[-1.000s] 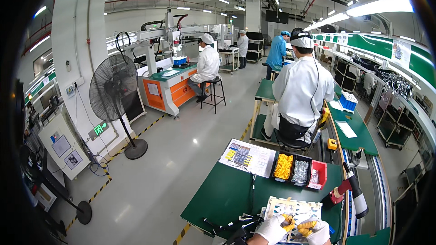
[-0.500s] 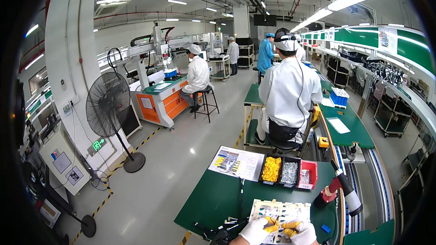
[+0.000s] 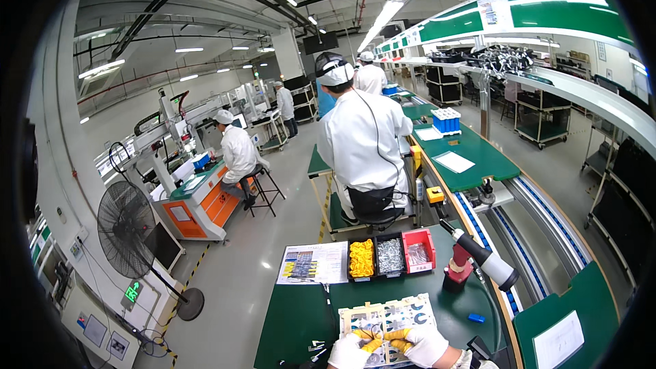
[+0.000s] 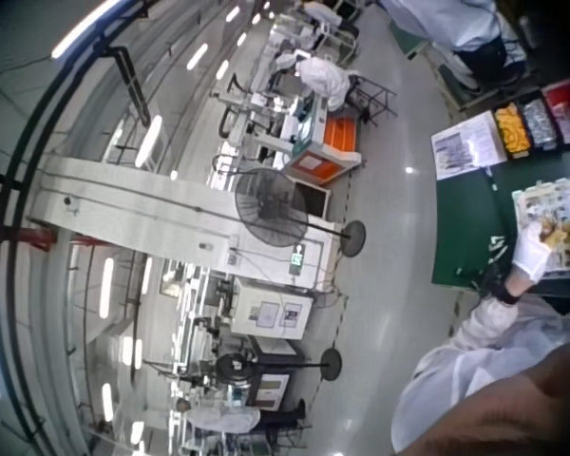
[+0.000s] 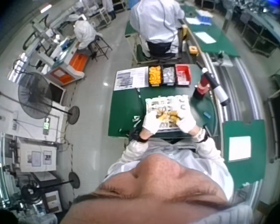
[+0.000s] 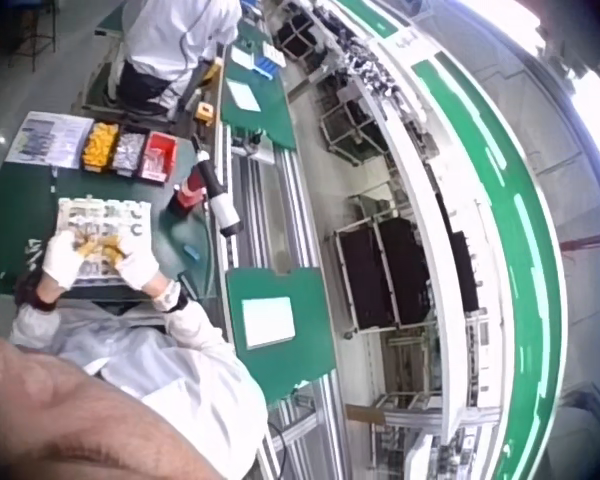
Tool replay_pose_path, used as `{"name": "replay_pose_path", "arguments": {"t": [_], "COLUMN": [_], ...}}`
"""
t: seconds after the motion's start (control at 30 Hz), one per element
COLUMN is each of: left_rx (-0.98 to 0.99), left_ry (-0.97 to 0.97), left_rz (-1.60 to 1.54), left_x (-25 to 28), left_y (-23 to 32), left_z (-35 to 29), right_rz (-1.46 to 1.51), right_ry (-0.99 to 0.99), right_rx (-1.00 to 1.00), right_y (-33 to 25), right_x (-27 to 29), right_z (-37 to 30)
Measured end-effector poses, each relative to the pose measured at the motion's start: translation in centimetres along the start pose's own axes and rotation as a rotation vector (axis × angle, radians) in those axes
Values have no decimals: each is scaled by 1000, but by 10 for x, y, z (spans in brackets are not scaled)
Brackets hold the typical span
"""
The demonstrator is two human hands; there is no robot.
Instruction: Assemble electronic components on a circuit board using hand tools and screws.
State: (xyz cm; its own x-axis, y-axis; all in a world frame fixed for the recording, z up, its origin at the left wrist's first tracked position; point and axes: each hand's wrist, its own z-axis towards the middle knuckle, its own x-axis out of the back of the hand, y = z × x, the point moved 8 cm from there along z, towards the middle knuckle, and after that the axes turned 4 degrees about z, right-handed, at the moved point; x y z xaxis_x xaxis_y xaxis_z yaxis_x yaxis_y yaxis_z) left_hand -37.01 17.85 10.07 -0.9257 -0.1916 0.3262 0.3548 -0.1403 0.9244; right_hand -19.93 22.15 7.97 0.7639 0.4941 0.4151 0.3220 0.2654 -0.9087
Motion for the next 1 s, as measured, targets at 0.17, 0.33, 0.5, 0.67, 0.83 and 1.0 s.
{"name": "replay_pose_path", "arguments": {"t": [0.17, 0.33, 0.5, 0.67, 0.83, 1.0], "left_rx": [-7, 31, 114, 126, 110, 2], "left_ry": [-5, 1, -7, -57, 17, 67], "left_rz": [181, 43, -136, 4, 146, 310], "left_x": [3, -7, -10, -7, -2, -7], "left_y": [-3, -54, -56, -61, -36, -41], "left_z": [-1, 0, 0, 1, 0, -2], "right_rz": [61, 15, -30, 236, 147, 117], "right_ry": [-48, -36, -71, -64, -77, -64], "right_rx": [-84, 45, 3, -115, -52, -80], "right_y": [-14, -23, -31, -4, -4, -4], "right_x": [0, 4, 5, -4, -4, -2], "right_z": [-6, -8, -8, -8, -7, -9]}}
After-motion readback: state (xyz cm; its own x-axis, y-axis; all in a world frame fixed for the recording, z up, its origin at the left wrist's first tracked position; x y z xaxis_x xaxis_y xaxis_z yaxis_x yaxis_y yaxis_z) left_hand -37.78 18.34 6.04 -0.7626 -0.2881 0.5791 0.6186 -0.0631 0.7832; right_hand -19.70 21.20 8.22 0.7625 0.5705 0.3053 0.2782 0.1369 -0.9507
